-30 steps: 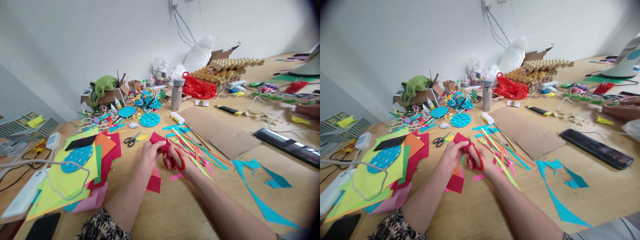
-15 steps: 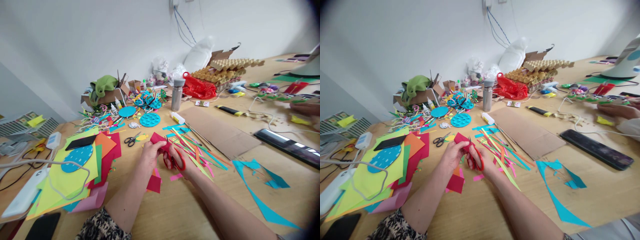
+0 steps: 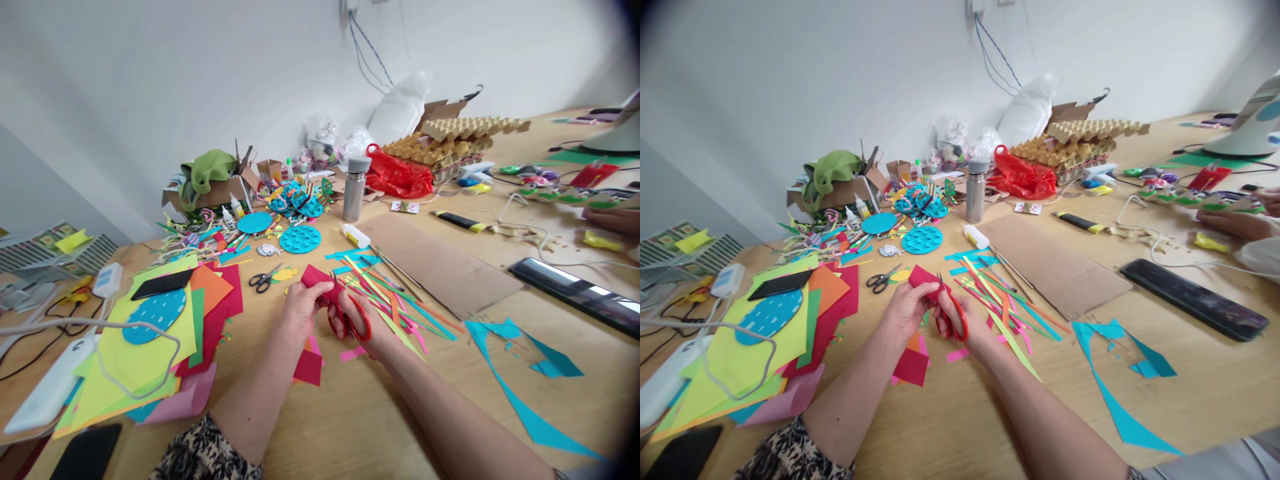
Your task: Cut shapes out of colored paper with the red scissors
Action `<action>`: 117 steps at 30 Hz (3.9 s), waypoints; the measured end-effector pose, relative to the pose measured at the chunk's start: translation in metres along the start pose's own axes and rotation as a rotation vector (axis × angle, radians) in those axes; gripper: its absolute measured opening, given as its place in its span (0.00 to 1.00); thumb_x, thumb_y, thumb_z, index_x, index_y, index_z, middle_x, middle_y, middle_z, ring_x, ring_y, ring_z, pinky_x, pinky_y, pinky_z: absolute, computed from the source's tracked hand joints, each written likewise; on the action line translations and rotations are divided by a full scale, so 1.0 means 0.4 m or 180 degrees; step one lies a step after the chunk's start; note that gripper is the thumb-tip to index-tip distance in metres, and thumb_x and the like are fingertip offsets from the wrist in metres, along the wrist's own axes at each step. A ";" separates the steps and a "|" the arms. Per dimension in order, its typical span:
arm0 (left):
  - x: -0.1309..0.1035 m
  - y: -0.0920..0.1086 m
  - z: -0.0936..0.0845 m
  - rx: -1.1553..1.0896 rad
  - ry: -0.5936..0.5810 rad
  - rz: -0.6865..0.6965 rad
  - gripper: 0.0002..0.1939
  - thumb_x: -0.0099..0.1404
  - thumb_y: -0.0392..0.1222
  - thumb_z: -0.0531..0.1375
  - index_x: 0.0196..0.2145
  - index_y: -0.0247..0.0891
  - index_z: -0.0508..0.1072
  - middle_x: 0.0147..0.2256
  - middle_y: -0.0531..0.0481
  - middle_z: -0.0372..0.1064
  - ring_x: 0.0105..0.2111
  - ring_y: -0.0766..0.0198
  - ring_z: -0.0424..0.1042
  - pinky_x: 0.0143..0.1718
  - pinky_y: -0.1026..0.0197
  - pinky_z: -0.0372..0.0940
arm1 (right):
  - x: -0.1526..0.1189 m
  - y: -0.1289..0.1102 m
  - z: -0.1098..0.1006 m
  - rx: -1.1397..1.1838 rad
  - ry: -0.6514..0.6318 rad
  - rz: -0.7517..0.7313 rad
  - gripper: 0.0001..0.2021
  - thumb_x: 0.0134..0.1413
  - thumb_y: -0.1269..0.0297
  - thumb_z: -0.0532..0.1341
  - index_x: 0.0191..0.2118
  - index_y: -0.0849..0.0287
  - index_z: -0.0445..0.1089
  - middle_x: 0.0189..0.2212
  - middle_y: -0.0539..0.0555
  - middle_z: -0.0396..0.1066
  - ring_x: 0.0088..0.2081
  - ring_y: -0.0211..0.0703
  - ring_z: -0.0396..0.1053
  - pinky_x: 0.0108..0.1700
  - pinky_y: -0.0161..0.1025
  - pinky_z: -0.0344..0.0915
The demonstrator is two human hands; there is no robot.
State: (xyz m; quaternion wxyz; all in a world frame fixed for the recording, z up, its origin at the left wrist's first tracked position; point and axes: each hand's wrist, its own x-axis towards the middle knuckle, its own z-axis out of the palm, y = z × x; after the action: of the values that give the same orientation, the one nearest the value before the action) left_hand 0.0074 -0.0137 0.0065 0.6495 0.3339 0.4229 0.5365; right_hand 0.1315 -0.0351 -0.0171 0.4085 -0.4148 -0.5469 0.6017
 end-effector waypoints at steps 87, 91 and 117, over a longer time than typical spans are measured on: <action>0.014 0.015 -0.021 0.0112 0.0013 -0.0087 0.11 0.40 0.39 0.69 0.20 0.33 0.71 0.18 0.53 0.67 0.19 0.68 0.64 0.23 0.64 0.57 | 0.001 0.000 0.003 -0.0055 -0.0163 0.0051 0.32 0.51 0.29 0.53 0.26 0.59 0.65 0.13 0.48 0.63 0.15 0.33 0.56 0.19 0.33 0.49; 0.018 0.018 -0.027 0.0126 0.0104 -0.0151 0.10 0.39 0.37 0.70 0.21 0.32 0.73 0.19 0.52 0.68 0.20 0.69 0.65 0.25 0.65 0.58 | 0.002 0.002 0.000 -0.0070 -0.0180 0.0053 0.32 0.52 0.29 0.53 0.26 0.59 0.66 0.14 0.48 0.63 0.15 0.34 0.56 0.19 0.33 0.48; 0.023 0.027 -0.033 0.0192 0.0002 -0.0253 0.09 0.39 0.37 0.69 0.21 0.32 0.75 0.20 0.49 0.71 0.22 0.66 0.68 0.28 0.63 0.61 | 0.005 0.004 0.004 -0.0059 -0.0096 -0.0001 0.30 0.50 0.31 0.57 0.24 0.59 0.65 0.12 0.47 0.62 0.14 0.34 0.56 0.18 0.32 0.50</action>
State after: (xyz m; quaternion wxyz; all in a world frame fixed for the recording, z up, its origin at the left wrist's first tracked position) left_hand -0.0086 -0.0030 0.0087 0.6598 0.3361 0.4520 0.4974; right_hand 0.1292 -0.0339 -0.0187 0.3964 -0.4094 -0.5586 0.6027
